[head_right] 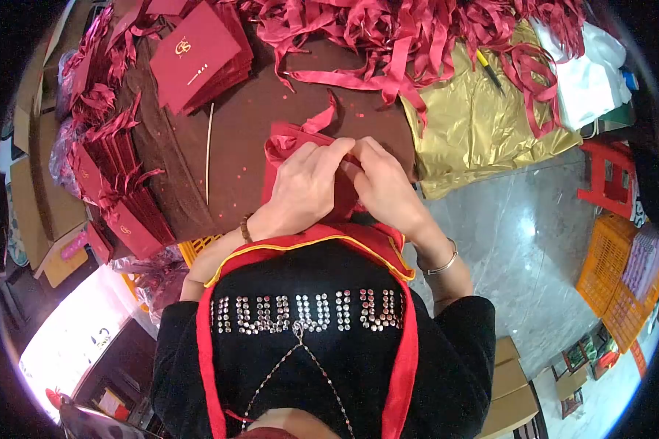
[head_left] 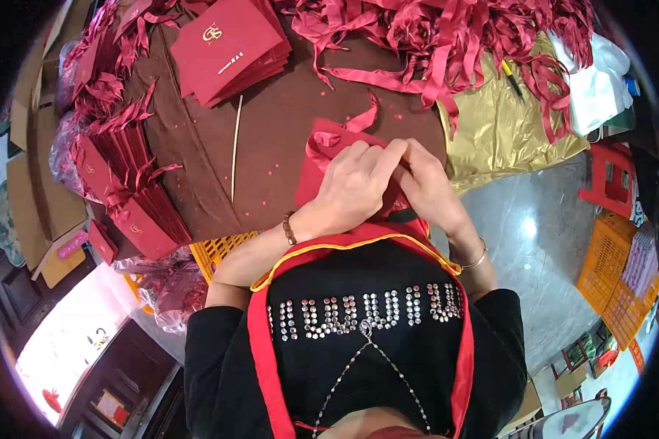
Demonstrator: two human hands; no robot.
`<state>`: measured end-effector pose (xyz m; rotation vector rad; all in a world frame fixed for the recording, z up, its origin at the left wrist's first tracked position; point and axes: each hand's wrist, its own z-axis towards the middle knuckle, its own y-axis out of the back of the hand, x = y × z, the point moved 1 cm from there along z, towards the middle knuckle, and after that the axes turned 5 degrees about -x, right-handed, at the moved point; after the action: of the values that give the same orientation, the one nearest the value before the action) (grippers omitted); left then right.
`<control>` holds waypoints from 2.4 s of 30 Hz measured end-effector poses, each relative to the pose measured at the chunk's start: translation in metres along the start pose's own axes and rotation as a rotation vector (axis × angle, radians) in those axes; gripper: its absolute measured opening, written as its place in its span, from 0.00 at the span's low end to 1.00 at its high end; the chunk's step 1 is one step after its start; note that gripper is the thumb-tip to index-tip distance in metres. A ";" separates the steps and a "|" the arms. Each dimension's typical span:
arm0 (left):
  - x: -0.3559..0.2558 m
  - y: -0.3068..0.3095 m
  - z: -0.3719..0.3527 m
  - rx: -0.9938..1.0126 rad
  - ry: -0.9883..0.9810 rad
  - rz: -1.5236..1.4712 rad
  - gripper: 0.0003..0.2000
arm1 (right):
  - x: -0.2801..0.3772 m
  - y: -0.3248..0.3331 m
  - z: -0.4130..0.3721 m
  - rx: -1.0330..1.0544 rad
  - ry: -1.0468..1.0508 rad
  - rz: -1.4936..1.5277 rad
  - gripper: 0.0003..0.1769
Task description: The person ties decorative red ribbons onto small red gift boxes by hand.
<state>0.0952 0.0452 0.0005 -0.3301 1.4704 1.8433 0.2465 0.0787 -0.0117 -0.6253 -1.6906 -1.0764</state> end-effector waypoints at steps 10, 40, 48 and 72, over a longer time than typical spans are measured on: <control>0.015 0.001 -0.007 -0.070 0.254 -0.247 0.19 | 0.000 -0.001 0.005 -0.026 -0.007 -0.089 0.09; 0.049 0.042 0.075 1.020 0.493 -0.259 0.12 | 0.018 -0.001 0.004 0.001 0.068 -0.055 0.10; 0.043 0.038 0.075 0.907 0.418 -0.129 0.09 | -0.005 0.006 0.017 0.241 -0.020 0.269 0.07; 0.084 0.056 0.081 0.436 0.211 -0.484 0.11 | 0.001 0.011 0.023 0.419 0.255 0.200 0.07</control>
<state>0.0185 0.1487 0.0155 -0.6133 1.7061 1.1015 0.2440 0.1043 -0.0092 -0.3587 -1.5303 -0.6048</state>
